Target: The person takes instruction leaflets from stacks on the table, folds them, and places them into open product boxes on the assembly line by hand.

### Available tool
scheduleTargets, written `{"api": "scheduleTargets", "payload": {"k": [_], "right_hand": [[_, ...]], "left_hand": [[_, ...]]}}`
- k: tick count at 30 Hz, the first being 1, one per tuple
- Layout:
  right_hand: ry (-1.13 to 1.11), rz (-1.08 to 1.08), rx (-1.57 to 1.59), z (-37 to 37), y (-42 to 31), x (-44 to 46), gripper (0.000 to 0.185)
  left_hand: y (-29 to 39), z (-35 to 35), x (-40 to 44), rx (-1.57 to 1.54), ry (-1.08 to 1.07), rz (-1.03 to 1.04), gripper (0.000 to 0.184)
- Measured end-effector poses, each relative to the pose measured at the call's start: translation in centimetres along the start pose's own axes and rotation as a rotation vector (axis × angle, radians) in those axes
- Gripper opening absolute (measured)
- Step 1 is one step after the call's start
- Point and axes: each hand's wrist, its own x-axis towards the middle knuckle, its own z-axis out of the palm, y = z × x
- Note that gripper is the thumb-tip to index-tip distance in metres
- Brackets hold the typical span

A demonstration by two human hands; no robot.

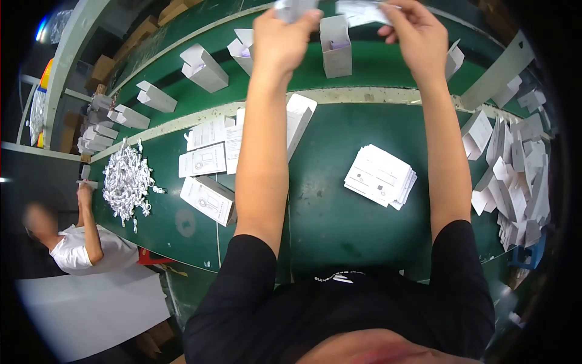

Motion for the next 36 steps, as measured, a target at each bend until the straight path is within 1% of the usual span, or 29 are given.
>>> {"api": "scheduleTargets", "payload": {"k": [1, 2, 4, 5, 7, 8, 9, 10, 11, 12, 14, 15, 17, 20, 21, 23, 25, 27, 28, 29, 30, 31, 33, 34, 35, 36], "right_hand": [[0.076, -0.063, -0.006, -0.2, 0.1, 0.4, 0.009], [0.067, -0.091, -0.274, -0.6, 1.1, 0.6, 0.018], [-0.111, -0.095, -0.357, 0.5, 0.7, 0.2, 0.016], [-0.243, -0.193, -0.508, 0.9, 0.6, 0.4, 0.015], [-0.413, -0.268, -0.651, 2.5, 0.1, 0.8, 0.015], [-0.459, -0.211, -0.651, 3.1, -0.3, 1.0, 0.015], [-0.468, -0.218, -0.651, 3.5, -0.4, 1.2, 0.015], [-0.504, -0.283, -0.722, 3.9, -0.4, 1.4, 0.015], [-0.539, -0.349, -0.794, 4.3, -0.4, 1.7, 0.015], [-0.545, -0.353, -0.796, 4.7, -0.2, 2.1, 0.015], [-0.671, -0.393, -0.813, 5.6, 0.6, 3.0, 0.017], [-0.673, -0.399, -0.816, 6.1, 0.8, 3.3, 0.017], [-0.764, -0.388, -0.879, 7.5, 1.4, 3.4, 0.016], [-0.729, -0.377, -0.884, 9.1, 3.0, 2.2, 0.017], [-0.681, -0.409, -0.9, 9.3, 3.1, 1.5, 0.014], [-0.718, -0.383, -1.003, 9.4, 3.4, 1.1, 0.011], [-0.711, -0.501, -1.041, 9.4, 4.7, 0.7, 0.016], [-0.743, -0.401, -1.119, 9.6, 4.3, 0.1, 0.018], [-0.84, -0.331, -1.17, 9.7, 3.6, 0.0, 0.02], [-0.904, -0.346, -1.204, 9.7, 2.9, -0.3, 0.022], [-0.931, -0.296, -1.191, 9.7, 2.0, -0.6, 0.025], [-0.927, -0.245, -1.155, 9.8, 1.4, -0.6, 0.026], [-0.815, -0.256, -1.022, 8.5, -1.4, -0.8, 0.029], [-0.58, -0.413, -0.804, 7.4, -0.2, -0.7, 0.031], [-0.482, -0.353, -0.686, 6.1, -1.4, -0.6, 0.034], [-0.32, -0.401, -0.543, 5.1, -0.8, -0.3, 0.041]], "left_hand": [[-0.3, -1.0, 0.5, -0.002, 0.098, 0.013, 0.01], [-2.4, -2.2, 2.0, -0.178, 0.106, -0.056, 0.011], [-3.0, -4.0, 2.5, -0.35, 0.088, -0.027, 0.014], [-2.7, -4.8, 2.5, -0.395, 0.041, 0.024, 0.018], [-2.4, -4.7, 2.2, -0.357, 0.092, -0.082, 0.019], [-2.1, -4.0, 1.9, -0.391, 0.139, -0.101, 0.02], [-2.4, -4.0, 2.3, -0.282, 0.106, -0.135, 0.023], [-2.8, -3.9, 2.4, -0.173, 0.072, -0.172, 0.026], [-3.7, -3.5, 2.2, -0.279, 0.086, -0.156, 0.029], [-4.3, -3.3, 2.3, -0.251, 0.065, -0.158, 0.029], [-5.0, -2.9, 2.6, -0.221, 0.017, -0.178, 0.032], [-5.3, -2.7, 2.6, -0.213, 0.011, -0.19, 0.032], [-5.5, -2.3, 2.5, -0.221, 0.004, -0.209, 0.032], [-4.9, -2.7, 2.3, -0.275, 0.008, -0.231, 0.031], [-4.8, -2.8, 2.3, -0.292, 0.014, -0.225, 0.03], [-5.2, -3.0, 2.8, -0.333, 0.018, -0.22, 0.027], [-5.3, -3.2, 3.0, -0.355, 0.013, -0.204, 0.028], [-5.1, -3.6, 3.0, -0.349, -0.01, -0.196, 0.034], [-4.8, -3.6, 2.9, -0.36, -0.014, -0.191, 0.035], [-4.4, -3.5, 2.7, -0.357, -0.016, -0.198, 0.034], [-3.8, -3.6, 2.4, -0.314, -0.028, -0.193, 0.032], [-4.1, -3.9, 2.5, -0.284, -0.064, -0.208, 0.032], [-3.8, -3.8, 2.1, -0.296, -0.029, -0.216, 0.032], [-4.0, -4.0, 2.3, -0.271, -0.06, -0.194, 0.031], [-3.0, -3.8, 1.8, -0.217, -0.064, -0.182, 0.033], [-1.5, -3.1, 0.9, -0.087, -0.051, -0.121, 0.031]]}}
